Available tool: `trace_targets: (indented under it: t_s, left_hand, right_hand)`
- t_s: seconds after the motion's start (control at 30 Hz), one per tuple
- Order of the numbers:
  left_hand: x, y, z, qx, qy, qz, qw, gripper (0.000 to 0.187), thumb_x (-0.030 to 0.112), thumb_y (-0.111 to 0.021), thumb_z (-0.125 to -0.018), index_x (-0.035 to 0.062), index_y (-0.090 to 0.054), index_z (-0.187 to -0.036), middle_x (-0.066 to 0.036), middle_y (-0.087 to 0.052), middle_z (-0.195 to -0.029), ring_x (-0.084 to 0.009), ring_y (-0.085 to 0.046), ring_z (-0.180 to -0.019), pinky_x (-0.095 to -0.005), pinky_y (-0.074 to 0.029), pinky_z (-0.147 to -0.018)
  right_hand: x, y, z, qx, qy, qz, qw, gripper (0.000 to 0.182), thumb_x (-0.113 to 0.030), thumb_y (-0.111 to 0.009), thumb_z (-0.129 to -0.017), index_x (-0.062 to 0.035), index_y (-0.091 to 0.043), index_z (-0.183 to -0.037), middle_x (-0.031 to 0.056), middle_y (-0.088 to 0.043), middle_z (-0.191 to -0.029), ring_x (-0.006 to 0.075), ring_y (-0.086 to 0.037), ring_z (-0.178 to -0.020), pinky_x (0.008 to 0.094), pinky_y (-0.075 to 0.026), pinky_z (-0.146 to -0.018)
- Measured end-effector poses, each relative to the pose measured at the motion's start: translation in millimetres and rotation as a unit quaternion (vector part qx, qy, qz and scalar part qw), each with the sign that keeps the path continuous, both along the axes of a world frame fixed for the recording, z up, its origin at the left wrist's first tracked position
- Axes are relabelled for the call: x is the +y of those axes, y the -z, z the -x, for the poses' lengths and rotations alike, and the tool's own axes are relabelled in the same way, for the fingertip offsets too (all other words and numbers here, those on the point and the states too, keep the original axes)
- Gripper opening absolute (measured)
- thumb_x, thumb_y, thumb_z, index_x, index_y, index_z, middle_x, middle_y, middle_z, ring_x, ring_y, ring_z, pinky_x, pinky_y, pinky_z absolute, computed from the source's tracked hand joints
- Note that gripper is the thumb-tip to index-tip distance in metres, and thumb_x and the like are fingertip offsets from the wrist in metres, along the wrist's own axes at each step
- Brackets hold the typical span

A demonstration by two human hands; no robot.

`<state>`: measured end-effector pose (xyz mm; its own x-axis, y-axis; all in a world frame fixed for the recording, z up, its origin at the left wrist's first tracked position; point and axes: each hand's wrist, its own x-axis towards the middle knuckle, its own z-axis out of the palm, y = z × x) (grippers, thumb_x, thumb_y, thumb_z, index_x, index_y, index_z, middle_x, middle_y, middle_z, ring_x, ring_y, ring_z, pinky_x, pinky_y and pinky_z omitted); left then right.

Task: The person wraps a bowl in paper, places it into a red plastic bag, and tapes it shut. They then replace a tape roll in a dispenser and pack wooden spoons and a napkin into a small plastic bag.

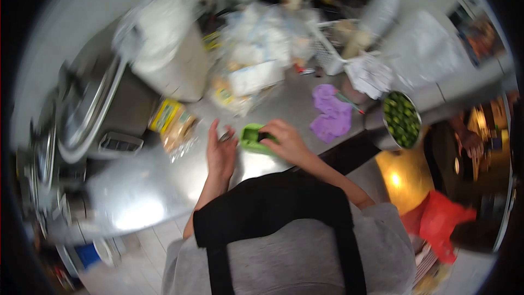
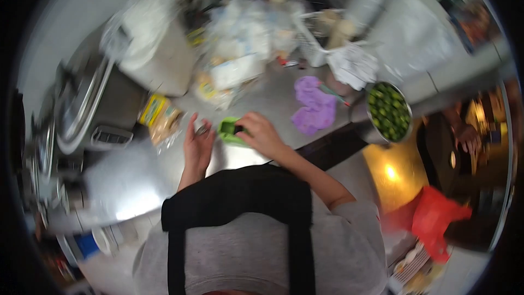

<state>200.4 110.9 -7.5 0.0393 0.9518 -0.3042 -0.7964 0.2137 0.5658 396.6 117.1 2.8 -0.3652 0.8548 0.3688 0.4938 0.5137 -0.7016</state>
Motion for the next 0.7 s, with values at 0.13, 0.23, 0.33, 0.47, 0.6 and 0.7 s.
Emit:
trace_targets:
  t_s: [0.13,0.23,0.33,0.47,0.6,0.7]
  left_hand:
    - [-0.8,8.9,7.5,-0.031,0.037,-0.010,0.999,0.034,0.030,-0.044,-0.091,0.0167,-0.041,-0.123,-0.003,-0.052,-0.096,-0.0153,-0.050,-0.090,-0.0279,-0.042,-0.078]
    - [0.1,9.1,8.3,-0.014,0.083,-0.037,0.996,0.034,0.029,-0.044,-0.091,0.0148,-0.042,-0.122,-0.004,-0.052,-0.097,-0.0147,-0.051,-0.090,-0.0269,-0.043,-0.078]
    - [-1.5,0.5,10.3,0.005,0.082,-0.050,0.995,0.035,0.028,-0.043,-0.092,0.0113,-0.040,-0.123,-0.005,-0.052,-0.102,-0.0147,-0.052,-0.091,-0.0257,-0.044,-0.078]
    - [-10.7,-19.2,-6.6,0.044,0.108,-0.055,0.992,0.043,0.022,-0.046,-0.090,0.0067,-0.032,-0.127,-0.013,-0.048,-0.114,-0.0193,-0.051,-0.099,-0.0311,-0.044,-0.085]
    - [-22.6,-27.1,-21.5,0.098,0.195,-0.080,0.973,0.055,0.012,-0.051,-0.086,0.0086,-0.022,-0.132,-0.013,-0.041,-0.122,-0.0219,-0.051,-0.102,-0.0298,-0.046,-0.083]
    - [-29.6,-35.9,-27.1,0.105,0.265,-0.083,0.955,0.067,0.009,-0.053,-0.085,0.0112,-0.012,-0.138,-0.013,-0.041,-0.123,-0.0195,-0.051,-0.102,-0.0309,-0.045,-0.084]
  right_hand:
    - [4.3,9.7,3.3,-0.006,0.010,-0.026,1.000,0.024,-0.016,-0.067,-0.067,-0.0037,-0.056,-0.086,0.0110,-0.052,-0.083,0.0289,-0.051,-0.082,0.0379,-0.041,-0.072]
    - [-3.1,-2.9,0.0,-0.046,0.029,-0.031,0.998,0.024,-0.019,-0.066,-0.068,-0.0045,-0.058,-0.086,0.0087,-0.051,-0.087,0.0261,-0.051,-0.086,0.0374,-0.039,-0.074]
    - [-9.7,-5.8,2.7,-0.083,0.009,-0.041,0.996,0.024,-0.020,-0.065,-0.070,-0.0053,-0.059,-0.088,0.0064,-0.050,-0.090,0.0231,-0.049,-0.090,0.0357,-0.039,-0.076]
    - [-21.7,-20.0,11.1,-0.018,0.018,-0.039,0.999,0.044,-0.022,-0.065,-0.071,-0.0050,-0.052,-0.110,0.0105,-0.050,-0.103,0.0265,-0.048,-0.100,0.0378,-0.037,-0.085]
    - [-31.4,-38.3,19.1,0.010,-0.025,-0.123,0.992,0.059,-0.020,-0.064,-0.072,-0.0022,-0.039,-0.122,0.0134,-0.046,-0.119,0.0302,-0.043,-0.110,0.0426,-0.033,-0.092]
    - [-30.7,-21.0,17.8,0.054,-0.048,-0.108,0.992,0.045,-0.012,-0.062,-0.071,-0.0008,-0.048,-0.112,0.0151,-0.050,-0.111,0.0307,-0.048,-0.103,0.0388,-0.038,-0.087]
